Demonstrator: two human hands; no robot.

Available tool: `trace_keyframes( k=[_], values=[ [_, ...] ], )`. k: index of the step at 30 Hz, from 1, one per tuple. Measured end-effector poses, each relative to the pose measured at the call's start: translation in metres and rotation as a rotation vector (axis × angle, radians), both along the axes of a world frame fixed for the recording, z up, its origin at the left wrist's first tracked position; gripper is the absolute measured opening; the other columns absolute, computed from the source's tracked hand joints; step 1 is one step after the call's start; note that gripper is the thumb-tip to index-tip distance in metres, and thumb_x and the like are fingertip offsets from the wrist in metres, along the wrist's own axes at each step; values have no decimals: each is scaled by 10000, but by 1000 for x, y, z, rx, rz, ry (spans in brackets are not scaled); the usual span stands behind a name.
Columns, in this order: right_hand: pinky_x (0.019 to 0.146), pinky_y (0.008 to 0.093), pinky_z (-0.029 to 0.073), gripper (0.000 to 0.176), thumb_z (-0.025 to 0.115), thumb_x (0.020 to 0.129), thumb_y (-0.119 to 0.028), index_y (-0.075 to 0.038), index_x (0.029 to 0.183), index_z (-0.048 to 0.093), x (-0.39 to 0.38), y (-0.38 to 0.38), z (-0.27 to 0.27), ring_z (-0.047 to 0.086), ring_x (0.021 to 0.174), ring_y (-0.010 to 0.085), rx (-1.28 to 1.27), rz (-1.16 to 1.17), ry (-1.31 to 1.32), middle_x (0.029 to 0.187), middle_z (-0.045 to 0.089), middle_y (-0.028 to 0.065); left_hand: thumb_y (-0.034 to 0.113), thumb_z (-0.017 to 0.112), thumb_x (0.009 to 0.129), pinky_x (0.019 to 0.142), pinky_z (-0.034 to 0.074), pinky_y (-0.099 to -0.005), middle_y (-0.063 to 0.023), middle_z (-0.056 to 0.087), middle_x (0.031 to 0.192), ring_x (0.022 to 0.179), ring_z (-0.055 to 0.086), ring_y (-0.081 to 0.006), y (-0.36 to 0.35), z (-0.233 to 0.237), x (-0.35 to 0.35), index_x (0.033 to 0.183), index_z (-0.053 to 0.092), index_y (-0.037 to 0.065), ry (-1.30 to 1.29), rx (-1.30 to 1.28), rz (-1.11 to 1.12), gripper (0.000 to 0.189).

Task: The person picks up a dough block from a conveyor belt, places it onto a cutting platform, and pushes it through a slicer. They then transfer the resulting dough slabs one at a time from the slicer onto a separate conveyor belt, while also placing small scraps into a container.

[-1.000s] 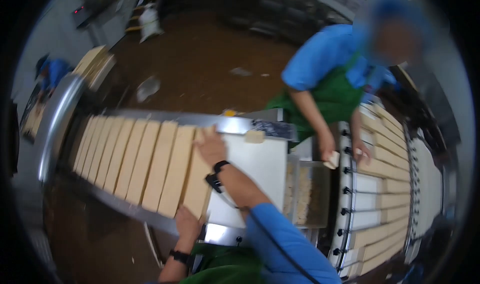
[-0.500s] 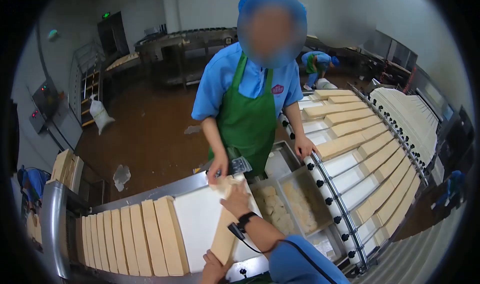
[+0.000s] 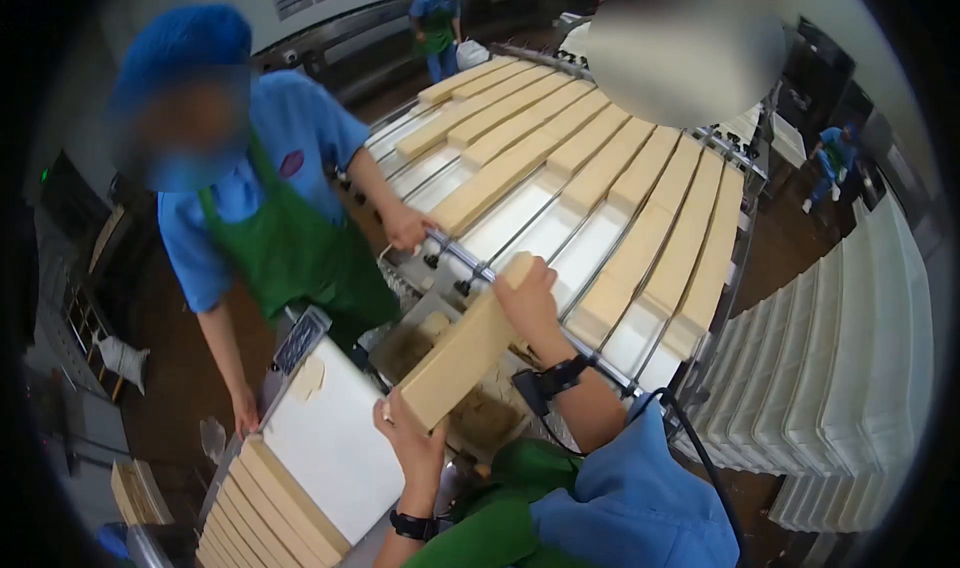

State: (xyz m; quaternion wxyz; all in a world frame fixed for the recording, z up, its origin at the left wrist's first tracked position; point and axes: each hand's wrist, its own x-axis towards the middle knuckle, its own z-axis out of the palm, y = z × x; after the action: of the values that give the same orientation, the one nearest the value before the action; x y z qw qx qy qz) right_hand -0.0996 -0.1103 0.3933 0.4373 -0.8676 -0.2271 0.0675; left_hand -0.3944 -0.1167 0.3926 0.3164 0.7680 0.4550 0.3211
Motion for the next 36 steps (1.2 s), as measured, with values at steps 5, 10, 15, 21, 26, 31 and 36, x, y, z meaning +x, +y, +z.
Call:
trace_keyframes(
  k=[5,10,15,21,26,31,36],
  values=[
    [1022,544,448,779,609,855,-628,-29,1352,567,127,-30,-28,587,1209,429,-405,-76,-174,1322,608,245,115,749,839,1104,404,-462,-280,350,1455,1298,458,-471,9,13,72,1468,428,28,-80,74,-344,712],
    [970,622,403,624,457,963,-571,-60,1268,642,212,-43,-57,617,1141,424,-769,13,-475,1216,687,204,107,657,938,1145,382,-438,-262,311,1520,1386,397,-450,19,-20,136,1524,381,143,-80,-153,-553,650],
    [1107,609,313,732,487,986,-554,-81,1533,374,235,-34,-53,393,1401,394,-768,-133,-414,1537,410,201,46,527,969,1157,373,-426,-254,294,1588,1446,367,-401,24,-95,245,1559,321,139,-252,-188,-638,632],
    [1135,587,282,702,593,957,-431,-17,1490,400,180,-65,-63,389,1383,428,-374,283,-525,1491,438,244,-37,464,894,1165,345,-402,-219,450,1514,1412,428,-368,16,-63,253,1515,382,53,-333,-424,-484,633],
    [1104,557,345,694,711,849,-295,35,1411,473,78,-78,-49,482,1286,458,-3,620,-541,1366,533,294,-21,474,870,1082,435,-423,-190,522,1415,1334,498,-332,4,-58,168,1485,447,107,-490,-248,-268,629],
    [1092,540,348,526,698,865,-303,-18,1295,595,3,-39,-14,478,1286,421,-34,1000,-382,1375,515,271,235,648,946,1056,423,-433,-182,557,1326,1250,517,-364,-7,-38,66,1374,549,74,13,115,-85,467],
    [873,483,538,346,666,862,-341,-42,1024,731,-15,18,-46,673,995,395,-436,1139,-470,1045,704,205,293,648,951,940,462,-429,-125,613,1126,1080,579,-309,-40,-78,-18,1084,670,77,327,260,-271,256]
  ],
)
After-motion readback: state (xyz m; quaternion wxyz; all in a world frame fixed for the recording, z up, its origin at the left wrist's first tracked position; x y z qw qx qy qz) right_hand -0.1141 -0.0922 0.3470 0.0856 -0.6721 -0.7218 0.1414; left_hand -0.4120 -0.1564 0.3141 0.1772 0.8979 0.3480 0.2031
